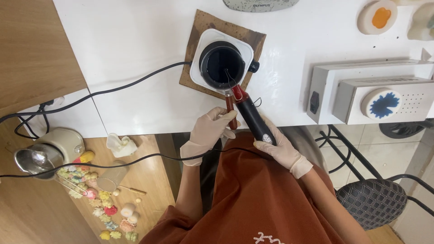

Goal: Using a heat gun and molten wax to assemble or refine decorative flower-shaped candles.

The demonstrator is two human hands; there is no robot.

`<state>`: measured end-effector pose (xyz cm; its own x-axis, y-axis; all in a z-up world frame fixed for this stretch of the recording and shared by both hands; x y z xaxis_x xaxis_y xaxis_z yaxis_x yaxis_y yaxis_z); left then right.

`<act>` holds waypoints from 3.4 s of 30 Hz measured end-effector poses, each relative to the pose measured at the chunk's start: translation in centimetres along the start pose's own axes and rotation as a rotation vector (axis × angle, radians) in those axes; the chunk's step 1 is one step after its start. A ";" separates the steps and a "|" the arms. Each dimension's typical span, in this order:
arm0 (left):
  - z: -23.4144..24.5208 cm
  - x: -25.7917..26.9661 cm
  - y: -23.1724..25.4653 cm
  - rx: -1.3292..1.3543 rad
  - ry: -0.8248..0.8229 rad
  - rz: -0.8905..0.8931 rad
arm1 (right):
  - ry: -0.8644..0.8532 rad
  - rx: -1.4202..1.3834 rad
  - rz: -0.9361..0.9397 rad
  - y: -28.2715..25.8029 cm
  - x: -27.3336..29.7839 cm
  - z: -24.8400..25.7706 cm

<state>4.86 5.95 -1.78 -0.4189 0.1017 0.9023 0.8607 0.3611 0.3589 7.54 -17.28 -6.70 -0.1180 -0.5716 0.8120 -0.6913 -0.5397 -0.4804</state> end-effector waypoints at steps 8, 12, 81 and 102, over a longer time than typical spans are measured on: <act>0.3 -0.2 -0.1 -0.105 0.052 0.064 | -0.017 0.113 -0.008 0.1 -1.7 -0.7; 0.6 -0.3 -0.2 -0.147 0.072 0.105 | -0.022 0.141 -0.054 -1.0 -2.1 -1.6; 12.6 -8.9 5.3 0.687 0.335 -0.927 | 0.068 0.145 0.016 -7.4 4.3 4.7; 13.3 -10.3 7.2 0.624 0.302 -0.879 | 0.085 0.049 0.088 -7.8 3.8 4.5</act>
<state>11.52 19.78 -11.66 -0.6498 -0.6161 0.4452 -0.0312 0.6068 0.7942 15.72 -18.01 -1.35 -0.2384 -0.5645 0.7903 -0.6399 -0.5208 -0.5651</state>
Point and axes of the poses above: each hand's wrist, its own x-axis away from the middle knuckle, its own z-axis out of the back of the hand, y = z × x, the point moved 6 cm from there along -x, towards the middle knuckle, and after that the axes turned 10 degrees about -y, right-handed, at the moved point
